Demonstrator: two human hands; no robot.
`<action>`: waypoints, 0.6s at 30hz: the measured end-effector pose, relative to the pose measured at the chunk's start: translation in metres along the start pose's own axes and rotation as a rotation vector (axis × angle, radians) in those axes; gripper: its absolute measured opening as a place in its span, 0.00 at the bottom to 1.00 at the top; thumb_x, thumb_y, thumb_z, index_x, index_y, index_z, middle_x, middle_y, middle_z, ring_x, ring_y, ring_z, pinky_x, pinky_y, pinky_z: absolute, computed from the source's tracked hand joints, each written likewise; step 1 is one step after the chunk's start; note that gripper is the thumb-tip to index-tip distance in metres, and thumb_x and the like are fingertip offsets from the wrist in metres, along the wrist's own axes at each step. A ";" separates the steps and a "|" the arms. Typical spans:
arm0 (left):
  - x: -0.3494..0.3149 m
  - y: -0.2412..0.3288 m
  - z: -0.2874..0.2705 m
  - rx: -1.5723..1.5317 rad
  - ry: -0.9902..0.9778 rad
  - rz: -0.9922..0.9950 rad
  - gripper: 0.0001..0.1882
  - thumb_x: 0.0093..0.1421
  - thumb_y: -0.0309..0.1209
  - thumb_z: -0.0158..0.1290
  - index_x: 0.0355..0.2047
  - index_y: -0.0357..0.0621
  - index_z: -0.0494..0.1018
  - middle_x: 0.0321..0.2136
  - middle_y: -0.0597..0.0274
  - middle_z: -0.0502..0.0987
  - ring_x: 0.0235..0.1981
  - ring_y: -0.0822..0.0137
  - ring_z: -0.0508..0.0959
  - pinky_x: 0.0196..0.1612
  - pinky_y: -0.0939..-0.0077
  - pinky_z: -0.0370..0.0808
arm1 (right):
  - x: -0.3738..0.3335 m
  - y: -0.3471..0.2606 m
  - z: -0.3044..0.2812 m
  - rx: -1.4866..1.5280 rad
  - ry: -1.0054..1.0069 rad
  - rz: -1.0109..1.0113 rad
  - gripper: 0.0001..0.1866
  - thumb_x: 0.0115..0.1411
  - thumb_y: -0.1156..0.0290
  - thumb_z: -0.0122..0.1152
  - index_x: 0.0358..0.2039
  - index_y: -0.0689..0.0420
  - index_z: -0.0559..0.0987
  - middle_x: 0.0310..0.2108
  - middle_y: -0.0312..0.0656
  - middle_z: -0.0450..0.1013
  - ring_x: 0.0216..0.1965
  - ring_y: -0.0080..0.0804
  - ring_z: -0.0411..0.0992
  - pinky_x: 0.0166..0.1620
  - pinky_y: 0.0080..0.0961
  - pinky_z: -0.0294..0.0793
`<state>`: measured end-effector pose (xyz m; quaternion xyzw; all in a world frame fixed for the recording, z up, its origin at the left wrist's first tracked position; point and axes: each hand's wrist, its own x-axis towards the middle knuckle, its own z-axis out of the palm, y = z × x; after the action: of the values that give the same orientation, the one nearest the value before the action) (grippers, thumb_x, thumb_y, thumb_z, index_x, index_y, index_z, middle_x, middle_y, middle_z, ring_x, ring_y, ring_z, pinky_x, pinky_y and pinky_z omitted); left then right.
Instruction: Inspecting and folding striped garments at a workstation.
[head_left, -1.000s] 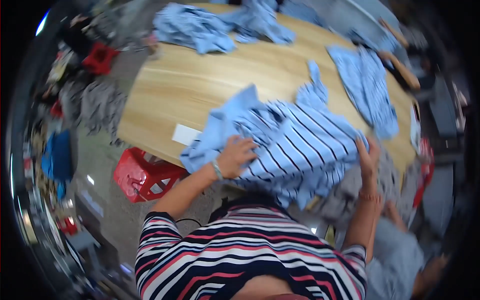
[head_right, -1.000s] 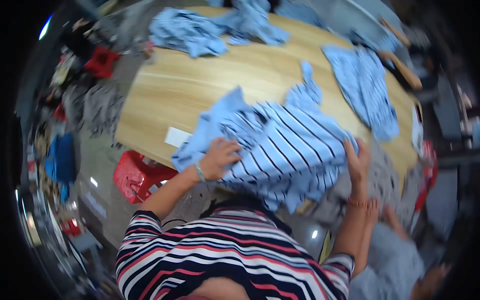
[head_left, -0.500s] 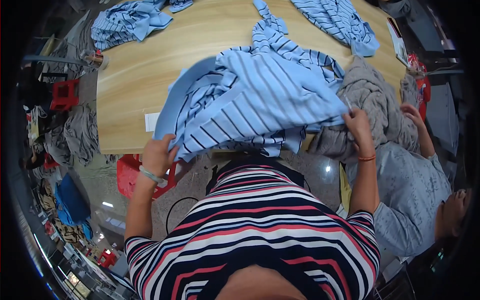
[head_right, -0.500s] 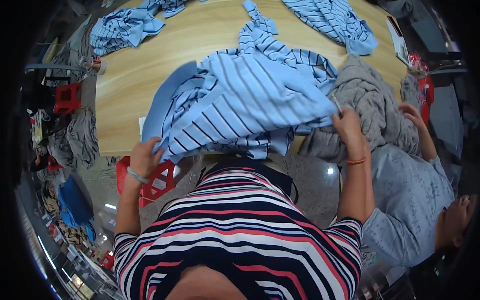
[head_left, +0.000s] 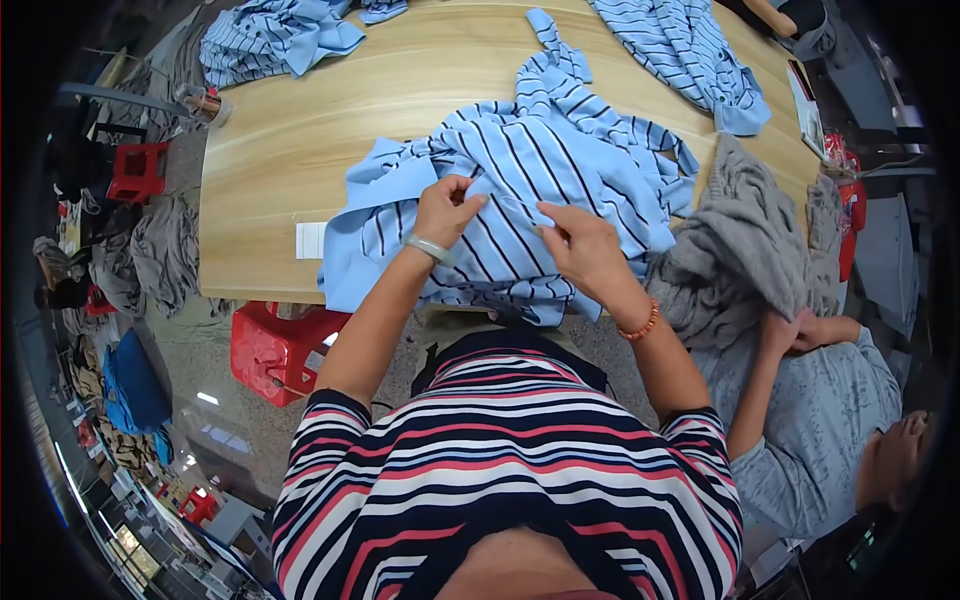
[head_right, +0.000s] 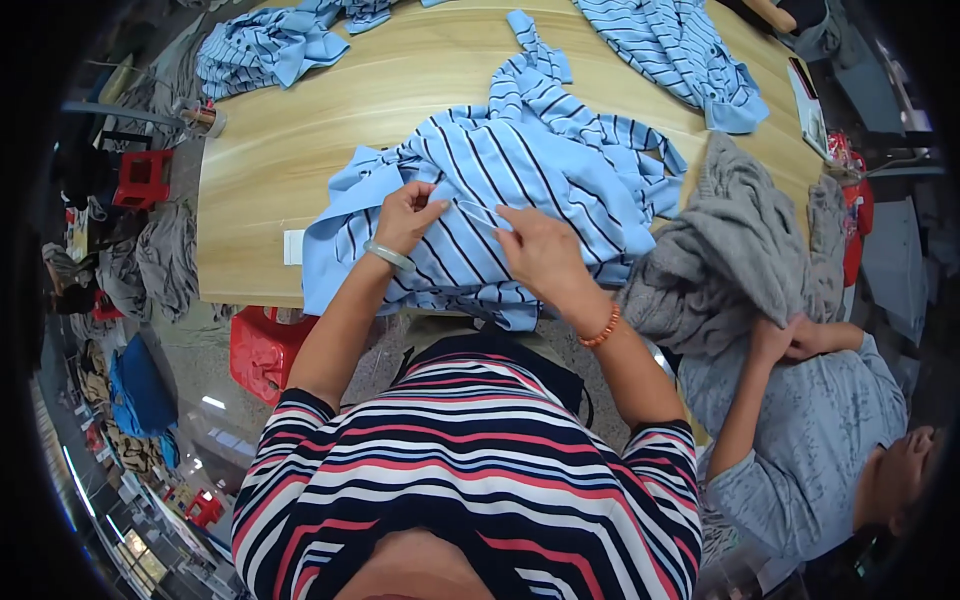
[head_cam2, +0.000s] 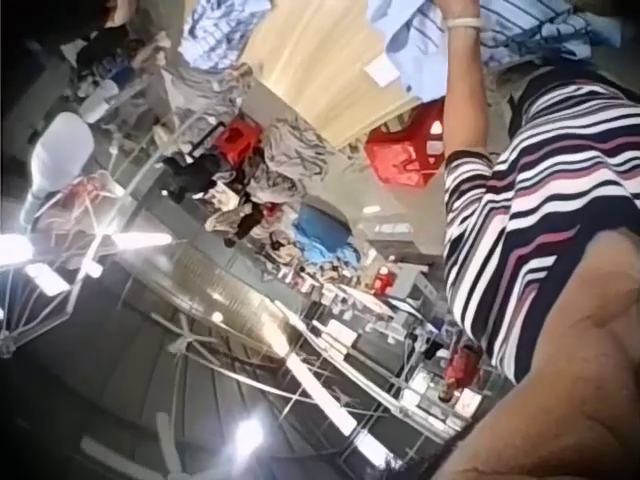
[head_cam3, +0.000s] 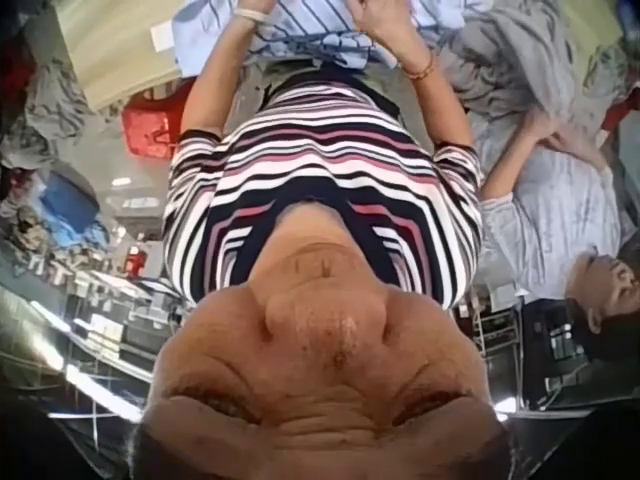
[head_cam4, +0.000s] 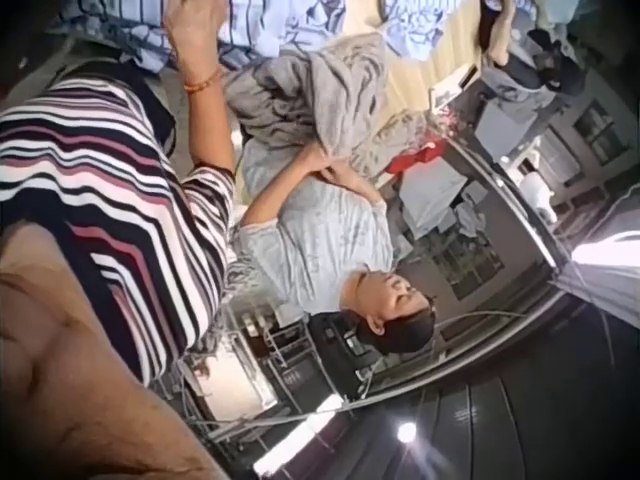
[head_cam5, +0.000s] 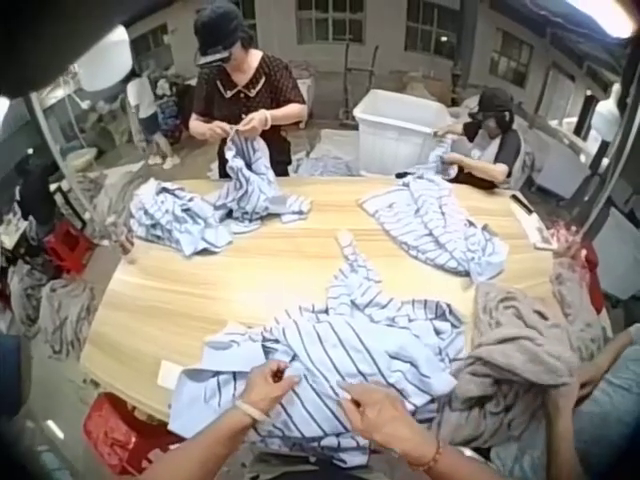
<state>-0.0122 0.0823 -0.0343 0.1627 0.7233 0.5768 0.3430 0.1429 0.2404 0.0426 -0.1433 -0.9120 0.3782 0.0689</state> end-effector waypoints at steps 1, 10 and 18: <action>0.001 -0.002 0.001 -0.004 -0.003 0.000 0.13 0.52 0.29 0.58 0.36 0.35 0.71 0.25 0.69 0.74 0.26 0.81 0.71 0.30 0.87 0.68 | 0.006 -0.001 0.007 -0.005 0.000 0.003 0.14 0.54 0.71 0.56 0.42 0.59 0.75 0.27 0.47 0.73 0.27 0.41 0.72 0.32 0.30 0.70; -0.016 -0.011 0.010 -0.024 0.238 0.139 0.04 0.56 0.25 0.52 0.31 0.37 0.71 0.23 0.70 0.74 0.23 0.82 0.70 0.25 0.87 0.66 | 0.037 -0.019 0.032 -0.247 -0.084 -0.019 0.11 0.51 0.71 0.56 0.36 0.59 0.76 0.27 0.49 0.72 0.28 0.47 0.72 0.32 0.38 0.71; -0.031 -0.003 0.015 0.317 0.307 0.404 0.04 0.56 0.25 0.51 0.32 0.37 0.70 0.23 0.63 0.74 0.26 0.77 0.73 0.29 0.81 0.70 | 0.046 -0.023 0.036 -0.239 -0.208 -0.044 0.11 0.52 0.72 0.55 0.36 0.60 0.76 0.27 0.50 0.73 0.30 0.47 0.72 0.33 0.39 0.71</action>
<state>0.0202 0.0725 -0.0287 0.2660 0.8008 0.5310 0.0782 0.0859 0.2154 0.0339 -0.0904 -0.9555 0.2784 -0.0353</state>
